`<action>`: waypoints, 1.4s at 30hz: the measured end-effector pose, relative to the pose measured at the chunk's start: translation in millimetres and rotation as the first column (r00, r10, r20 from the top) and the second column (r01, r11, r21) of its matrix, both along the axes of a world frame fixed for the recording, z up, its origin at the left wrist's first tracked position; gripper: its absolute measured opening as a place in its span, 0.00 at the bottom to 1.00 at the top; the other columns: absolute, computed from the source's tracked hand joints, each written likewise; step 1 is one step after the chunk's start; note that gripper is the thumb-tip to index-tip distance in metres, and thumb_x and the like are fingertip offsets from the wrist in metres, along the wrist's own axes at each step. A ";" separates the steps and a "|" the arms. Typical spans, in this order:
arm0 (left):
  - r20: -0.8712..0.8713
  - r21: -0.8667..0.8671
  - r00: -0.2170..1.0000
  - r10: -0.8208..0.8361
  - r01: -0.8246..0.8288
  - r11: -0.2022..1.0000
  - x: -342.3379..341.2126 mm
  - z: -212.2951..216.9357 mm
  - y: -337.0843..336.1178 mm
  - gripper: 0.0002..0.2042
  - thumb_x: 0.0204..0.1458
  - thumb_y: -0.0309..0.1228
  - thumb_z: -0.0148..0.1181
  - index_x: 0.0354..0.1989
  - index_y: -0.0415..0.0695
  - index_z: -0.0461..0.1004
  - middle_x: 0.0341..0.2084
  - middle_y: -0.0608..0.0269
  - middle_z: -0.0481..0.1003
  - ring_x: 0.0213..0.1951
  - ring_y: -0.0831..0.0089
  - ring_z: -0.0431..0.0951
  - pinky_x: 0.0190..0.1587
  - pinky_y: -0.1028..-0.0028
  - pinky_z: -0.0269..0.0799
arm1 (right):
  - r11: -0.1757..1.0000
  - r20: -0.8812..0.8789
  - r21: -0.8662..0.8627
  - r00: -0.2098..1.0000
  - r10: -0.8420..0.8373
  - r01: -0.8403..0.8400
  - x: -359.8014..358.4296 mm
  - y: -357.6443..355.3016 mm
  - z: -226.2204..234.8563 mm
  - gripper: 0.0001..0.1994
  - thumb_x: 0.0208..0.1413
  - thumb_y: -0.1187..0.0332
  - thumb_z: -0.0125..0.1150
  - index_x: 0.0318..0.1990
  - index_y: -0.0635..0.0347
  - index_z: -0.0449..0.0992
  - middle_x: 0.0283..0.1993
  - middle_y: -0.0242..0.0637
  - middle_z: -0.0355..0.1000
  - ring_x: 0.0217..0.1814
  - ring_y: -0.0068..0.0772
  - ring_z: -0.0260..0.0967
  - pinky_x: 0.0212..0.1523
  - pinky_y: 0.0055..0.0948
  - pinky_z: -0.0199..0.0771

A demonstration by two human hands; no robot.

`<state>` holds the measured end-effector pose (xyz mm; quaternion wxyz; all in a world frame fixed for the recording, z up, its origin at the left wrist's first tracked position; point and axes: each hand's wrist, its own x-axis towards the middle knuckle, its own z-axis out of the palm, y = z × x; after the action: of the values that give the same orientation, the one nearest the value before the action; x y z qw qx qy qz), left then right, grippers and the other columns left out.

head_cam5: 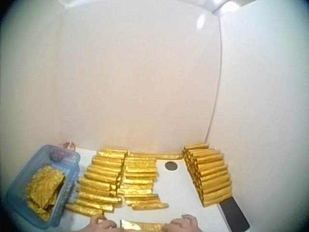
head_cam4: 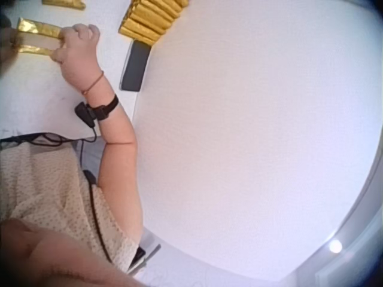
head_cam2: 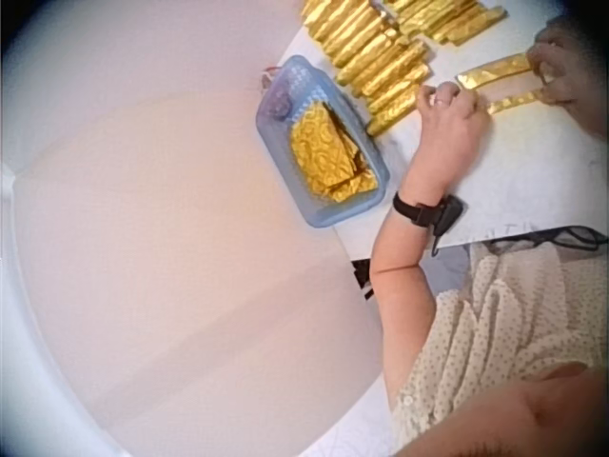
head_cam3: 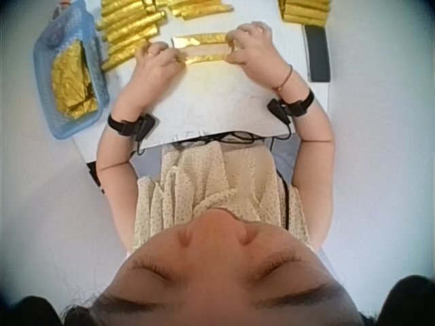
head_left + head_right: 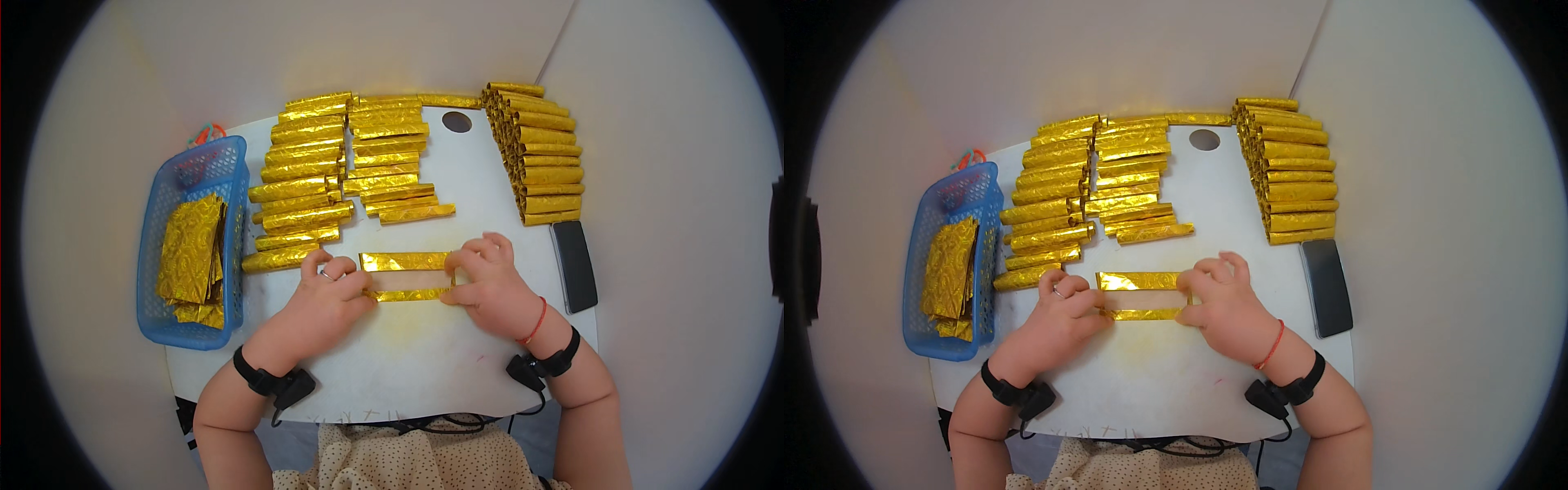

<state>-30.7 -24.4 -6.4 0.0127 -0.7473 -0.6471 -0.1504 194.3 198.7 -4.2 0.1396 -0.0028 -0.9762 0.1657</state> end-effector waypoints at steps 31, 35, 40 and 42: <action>0.055 0.221 0.998 -0.012 0.000 0.975 46.1 -6.9 38.9 0.14 0.41 0.26 0.63 0.40 0.41 0.77 0.33 0.61 0.74 0.37 0.61 0.74 0.42 0.62 0.70 | 0.988 -0.262 0.154 0.963 0.056 -0.015 -14.0 -19.7 2.4 0.08 0.43 0.72 0.67 0.33 0.56 0.76 0.32 0.29 0.68 0.38 0.32 0.66 0.43 0.36 0.61; 0.130 0.280 0.991 -0.017 -0.020 0.960 54.1 -1.4 39.9 0.15 0.41 0.25 0.63 0.42 0.40 0.78 0.32 0.60 0.73 0.37 0.60 0.74 0.42 0.61 0.69 | 0.972 -0.281 0.230 0.952 0.117 -0.052 -11.7 -21.6 3.2 0.10 0.46 0.70 0.64 0.38 0.57 0.78 0.32 0.28 0.68 0.37 0.31 0.66 0.42 0.35 0.61; 0.161 0.311 0.986 -0.050 -0.003 0.950 55.7 -0.9 39.7 0.15 0.41 0.24 0.63 0.41 0.39 0.77 0.32 0.60 0.72 0.36 0.60 0.73 0.40 0.61 0.67 | 0.979 -0.298 0.189 0.945 0.131 -0.076 -11.7 -24.2 0.2 0.10 0.44 0.70 0.62 0.37 0.57 0.77 0.31 0.29 0.67 0.35 0.32 0.66 0.41 0.35 0.61; 0.102 0.294 0.990 -0.102 0.068 0.953 54.3 -1.8 37.3 0.14 0.40 0.24 0.63 0.39 0.39 0.77 0.30 0.60 0.72 0.34 0.61 0.72 0.39 0.61 0.66 | 0.976 -0.281 0.174 0.944 0.175 -0.129 -11.7 -25.9 3.3 0.09 0.41 0.70 0.60 0.33 0.57 0.74 0.30 0.29 0.65 0.34 0.33 0.65 0.39 0.35 0.62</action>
<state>23.6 13.0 -8.1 0.0781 -0.7545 -0.5850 -0.2872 182.5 172.8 -0.9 0.2699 0.1081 -0.9517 0.0989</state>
